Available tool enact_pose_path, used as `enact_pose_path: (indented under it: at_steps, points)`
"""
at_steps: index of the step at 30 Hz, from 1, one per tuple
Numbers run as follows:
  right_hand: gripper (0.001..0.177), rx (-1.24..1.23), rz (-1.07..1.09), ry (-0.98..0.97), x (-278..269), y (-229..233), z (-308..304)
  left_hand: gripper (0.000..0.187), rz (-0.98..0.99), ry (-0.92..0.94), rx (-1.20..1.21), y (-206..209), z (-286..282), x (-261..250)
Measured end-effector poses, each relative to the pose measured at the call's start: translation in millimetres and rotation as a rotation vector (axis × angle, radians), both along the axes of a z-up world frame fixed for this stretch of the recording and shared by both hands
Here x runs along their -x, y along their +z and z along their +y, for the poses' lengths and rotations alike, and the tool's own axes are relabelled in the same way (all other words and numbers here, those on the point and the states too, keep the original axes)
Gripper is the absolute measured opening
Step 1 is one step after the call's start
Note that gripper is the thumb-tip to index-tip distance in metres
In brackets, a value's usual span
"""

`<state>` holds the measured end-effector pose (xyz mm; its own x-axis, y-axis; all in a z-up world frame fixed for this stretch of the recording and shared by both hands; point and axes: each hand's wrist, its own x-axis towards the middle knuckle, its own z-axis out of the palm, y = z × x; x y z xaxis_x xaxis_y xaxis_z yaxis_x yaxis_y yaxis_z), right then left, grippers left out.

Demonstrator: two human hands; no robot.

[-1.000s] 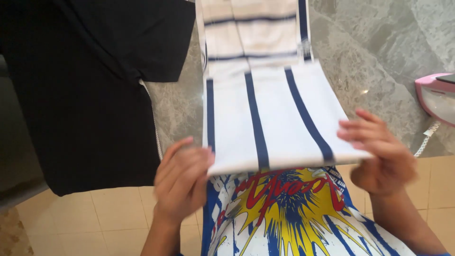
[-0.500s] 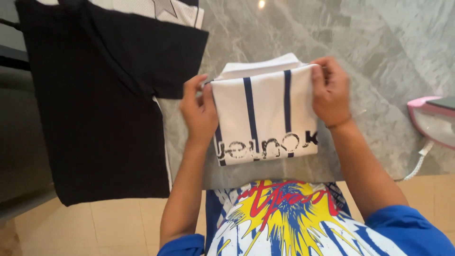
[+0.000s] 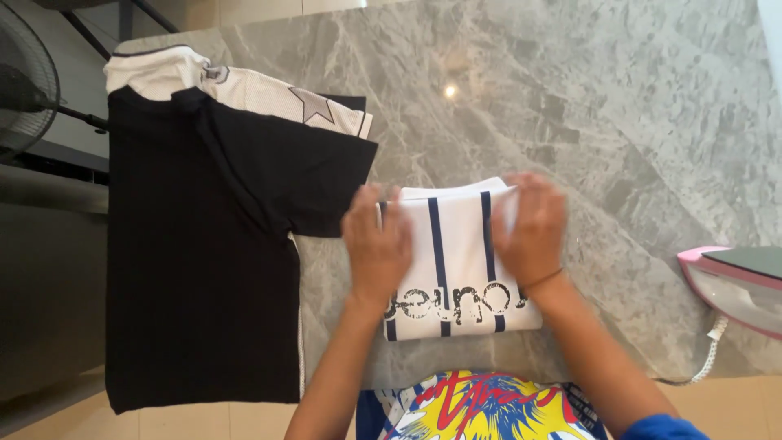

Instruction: Ironing and folding multiple shirts on a table.

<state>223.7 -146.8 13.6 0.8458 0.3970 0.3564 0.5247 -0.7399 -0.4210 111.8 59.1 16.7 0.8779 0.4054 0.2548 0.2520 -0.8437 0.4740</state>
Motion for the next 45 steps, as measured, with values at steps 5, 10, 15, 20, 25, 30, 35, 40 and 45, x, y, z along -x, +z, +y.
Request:
enact_pose_path:
  at_steps: [5,10,15,20,25,30,35,40,45]
  points:
    - [0.061,0.260,0.095,0.284,40.8,2.4,22.3,0.055,0.075,-0.249,0.003,-2.9,-38.9,14.9]
    - [0.065,0.266,0.176,0.247,30.2,-22.4,5.1,0.060,0.161,-0.251,0.044,-20.3,-30.5,23.3]
    - [0.067,0.340,0.144,0.101,29.3,-23.5,-19.5,0.065,0.222,-0.229,0.104,-18.9,-20.3,40.8]
    - [0.071,0.254,0.095,0.136,60.0,-6.8,-12.9,0.059,0.192,-0.229,-0.014,-11.4,-50.1,48.4]
    - [0.067,0.294,0.213,0.269,80.0,-15.2,-18.0,0.056,0.214,-0.291,0.085,-12.5,-63.1,53.9]
    - [0.069,0.422,0.219,0.128,62.3,-15.8,-55.9,0.063,0.307,-0.227,0.110,-10.7,-36.4,75.5]
    - [0.062,0.255,0.219,-0.007,62.0,-10.6,-64.1,0.061,0.346,-0.198,0.028,-9.2,-25.4,79.4]
    - [0.066,0.188,0.194,0.203,68.6,-4.1,-11.5,0.058,0.154,-0.221,0.069,-13.6,-46.2,40.7]
    - [0.066,0.319,0.205,0.257,57.4,-9.5,-23.4,0.059,0.234,-0.296,0.064,-26.2,-34.8,39.9]
